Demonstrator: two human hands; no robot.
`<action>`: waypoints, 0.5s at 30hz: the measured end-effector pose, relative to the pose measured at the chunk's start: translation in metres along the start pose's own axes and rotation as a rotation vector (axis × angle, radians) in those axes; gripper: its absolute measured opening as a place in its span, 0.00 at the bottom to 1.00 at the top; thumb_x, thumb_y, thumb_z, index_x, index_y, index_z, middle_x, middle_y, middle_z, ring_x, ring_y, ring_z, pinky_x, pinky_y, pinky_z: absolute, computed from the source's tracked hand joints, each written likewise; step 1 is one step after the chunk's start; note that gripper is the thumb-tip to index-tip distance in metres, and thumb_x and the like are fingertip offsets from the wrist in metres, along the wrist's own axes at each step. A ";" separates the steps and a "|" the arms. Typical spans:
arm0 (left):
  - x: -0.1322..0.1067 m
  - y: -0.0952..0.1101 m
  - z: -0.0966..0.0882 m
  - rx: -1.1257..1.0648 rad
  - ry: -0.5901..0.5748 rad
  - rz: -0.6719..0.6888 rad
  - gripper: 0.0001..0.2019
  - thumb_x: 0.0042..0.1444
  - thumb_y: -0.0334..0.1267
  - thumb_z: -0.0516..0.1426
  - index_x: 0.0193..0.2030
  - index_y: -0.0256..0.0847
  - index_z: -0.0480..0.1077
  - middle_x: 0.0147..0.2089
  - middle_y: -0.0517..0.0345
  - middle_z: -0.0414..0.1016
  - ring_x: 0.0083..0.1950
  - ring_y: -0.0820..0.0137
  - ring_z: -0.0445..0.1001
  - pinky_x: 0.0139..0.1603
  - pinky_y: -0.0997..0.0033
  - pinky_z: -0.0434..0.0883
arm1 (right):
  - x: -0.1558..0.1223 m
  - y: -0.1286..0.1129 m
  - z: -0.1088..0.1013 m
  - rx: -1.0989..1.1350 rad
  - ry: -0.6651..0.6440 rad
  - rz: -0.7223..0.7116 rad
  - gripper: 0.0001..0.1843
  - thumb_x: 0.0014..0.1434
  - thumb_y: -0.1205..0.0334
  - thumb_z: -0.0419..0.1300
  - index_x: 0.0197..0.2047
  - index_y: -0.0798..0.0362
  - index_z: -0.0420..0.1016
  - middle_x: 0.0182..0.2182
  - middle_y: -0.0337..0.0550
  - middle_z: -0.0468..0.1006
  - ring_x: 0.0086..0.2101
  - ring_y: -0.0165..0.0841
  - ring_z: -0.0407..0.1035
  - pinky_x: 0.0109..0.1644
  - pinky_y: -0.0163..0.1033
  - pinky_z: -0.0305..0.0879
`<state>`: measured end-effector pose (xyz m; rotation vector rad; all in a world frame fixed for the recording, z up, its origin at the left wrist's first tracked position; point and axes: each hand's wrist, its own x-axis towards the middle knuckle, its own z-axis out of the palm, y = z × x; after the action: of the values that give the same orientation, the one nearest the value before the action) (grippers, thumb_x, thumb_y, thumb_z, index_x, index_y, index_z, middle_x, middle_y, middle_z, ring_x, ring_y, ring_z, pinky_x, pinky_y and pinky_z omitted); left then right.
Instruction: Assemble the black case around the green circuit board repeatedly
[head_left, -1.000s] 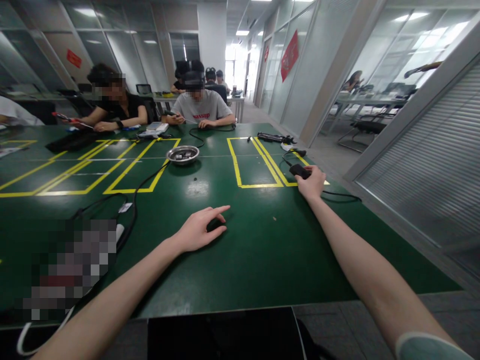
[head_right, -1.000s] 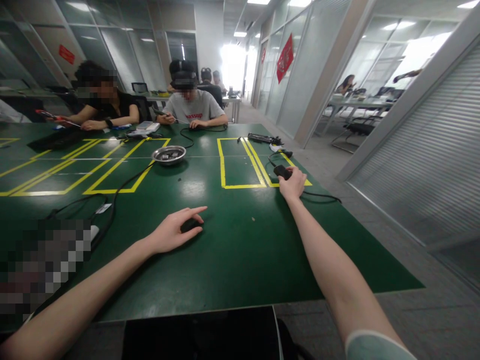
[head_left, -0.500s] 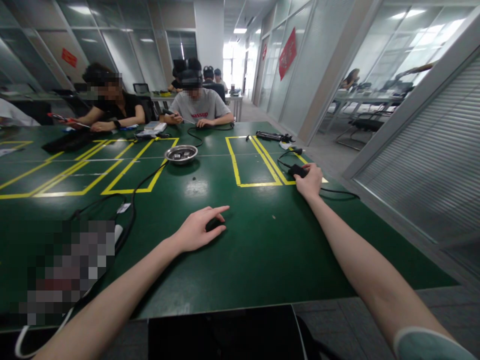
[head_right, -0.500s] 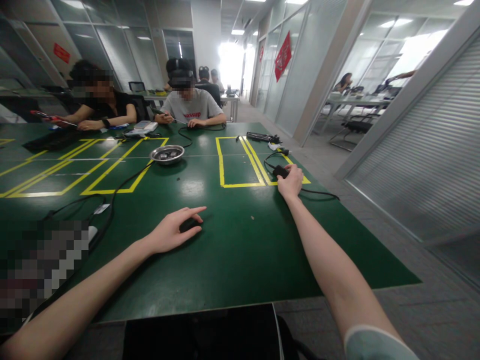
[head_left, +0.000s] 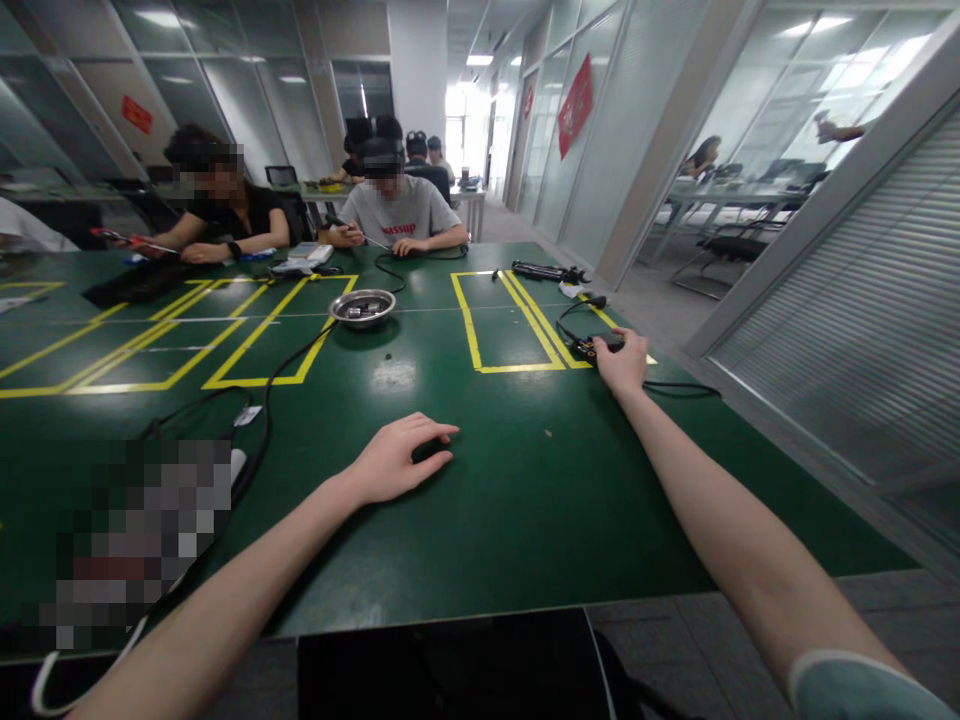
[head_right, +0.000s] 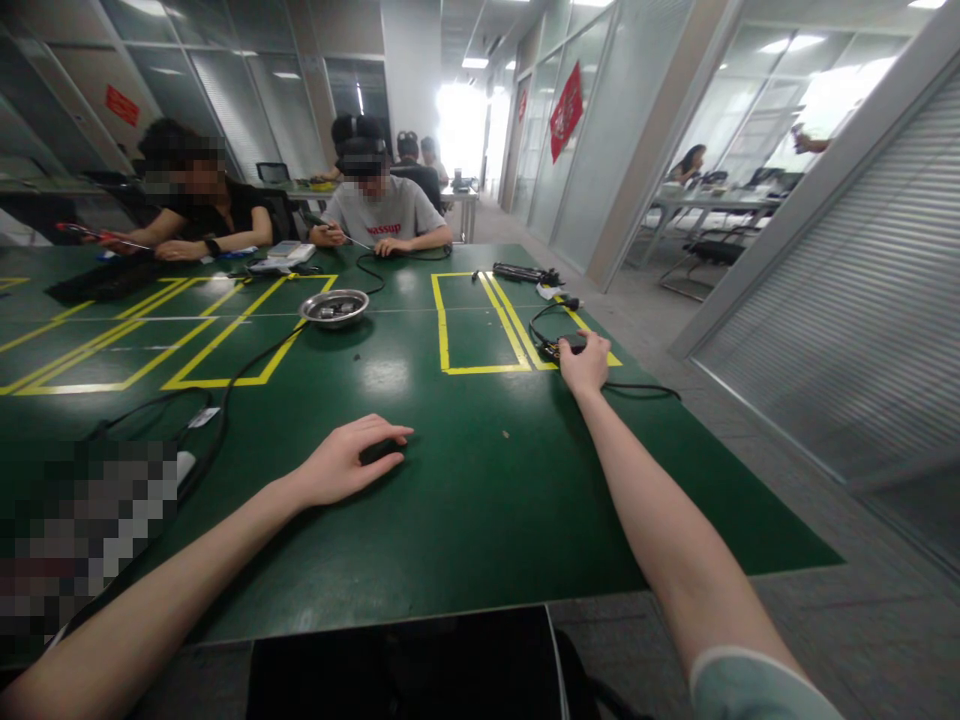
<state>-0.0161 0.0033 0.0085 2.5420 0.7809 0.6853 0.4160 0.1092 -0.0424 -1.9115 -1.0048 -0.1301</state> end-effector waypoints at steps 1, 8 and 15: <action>0.000 0.000 0.000 0.000 -0.001 0.001 0.14 0.68 0.41 0.56 0.57 0.44 0.75 0.47 0.53 0.82 0.50 0.63 0.78 0.54 0.60 0.75 | 0.000 0.000 0.000 -0.002 -0.024 -0.008 0.19 0.55 0.57 0.61 0.50 0.52 0.75 0.51 0.53 0.69 0.50 0.46 0.68 0.59 0.52 0.65; 0.000 -0.001 0.001 0.002 -0.003 0.003 0.13 0.68 0.40 0.57 0.56 0.43 0.75 0.47 0.52 0.82 0.49 0.63 0.78 0.53 0.60 0.76 | 0.005 0.004 0.004 0.108 -0.067 0.056 0.22 0.51 0.61 0.60 0.50 0.56 0.78 0.44 0.50 0.75 0.40 0.41 0.70 0.58 0.53 0.68; 0.000 -0.002 0.001 0.009 0.005 0.010 0.12 0.68 0.40 0.57 0.53 0.43 0.77 0.48 0.52 0.82 0.50 0.63 0.79 0.53 0.61 0.76 | 0.012 0.014 0.009 0.230 -0.043 0.119 0.24 0.51 0.64 0.57 0.52 0.60 0.77 0.37 0.46 0.76 0.34 0.36 0.70 0.49 0.47 0.71</action>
<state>-0.0163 0.0041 0.0068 2.5548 0.7751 0.6939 0.4303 0.1201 -0.0514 -1.7633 -0.8905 0.0922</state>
